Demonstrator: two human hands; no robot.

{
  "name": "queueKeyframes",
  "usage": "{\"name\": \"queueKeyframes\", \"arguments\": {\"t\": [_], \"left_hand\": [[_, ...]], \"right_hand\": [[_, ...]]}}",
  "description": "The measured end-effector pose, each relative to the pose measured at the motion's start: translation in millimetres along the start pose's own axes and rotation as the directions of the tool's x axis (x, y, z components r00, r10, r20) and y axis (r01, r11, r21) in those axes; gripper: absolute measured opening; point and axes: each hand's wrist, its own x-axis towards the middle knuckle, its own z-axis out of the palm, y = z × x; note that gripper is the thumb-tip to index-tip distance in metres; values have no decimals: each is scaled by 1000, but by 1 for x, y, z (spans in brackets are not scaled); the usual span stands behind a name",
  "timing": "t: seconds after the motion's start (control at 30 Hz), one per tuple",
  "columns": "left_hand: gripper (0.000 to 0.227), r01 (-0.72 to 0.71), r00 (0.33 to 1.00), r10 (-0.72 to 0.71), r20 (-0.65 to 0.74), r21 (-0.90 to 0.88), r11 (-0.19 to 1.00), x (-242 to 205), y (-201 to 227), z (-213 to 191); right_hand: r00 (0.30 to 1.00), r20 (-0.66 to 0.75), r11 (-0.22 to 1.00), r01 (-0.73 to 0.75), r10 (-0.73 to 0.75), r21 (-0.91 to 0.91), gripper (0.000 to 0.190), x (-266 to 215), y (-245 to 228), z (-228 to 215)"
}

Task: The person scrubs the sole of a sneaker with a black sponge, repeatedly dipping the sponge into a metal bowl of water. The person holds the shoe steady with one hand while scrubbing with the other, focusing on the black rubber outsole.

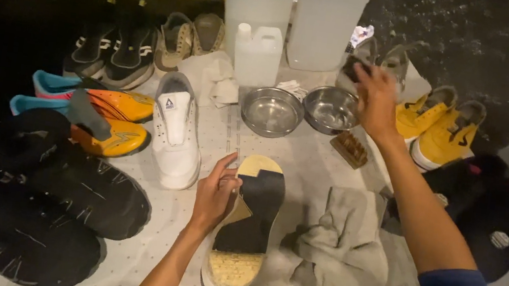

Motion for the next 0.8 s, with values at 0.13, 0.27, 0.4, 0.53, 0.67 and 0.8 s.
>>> {"name": "queueKeyframes", "arguments": {"t": [0.13,0.27,0.4,0.53,0.67,0.8], "left_hand": [[62,33,999,-33,18,-3,999,-6,3,1],[61,-2,1000,2,-1,-24,1000,-2,2,-1],[56,-18,999,16,31,43,999,1,6,0],[55,-8,999,7,33,26,1000,-8,21,1],[55,-18,999,16,52,22,1000,-4,17,-1],[57,18,997,-20,77,35,999,-3,22,-2]], "right_hand": [[980,149,991,-132,131,-2,35,-6,26,36],[920,354,984,-177,170,-14,30,8,7,20],[967,132,954,-238,217,180,30,-2,18,31],[953,29,898,-293,301,329,31,-13,-14,5],[871,110,744,-470,479,475,41,-25,-58,-14],[805,367,582,-592,467,558,44,-25,-177,-106]]}}
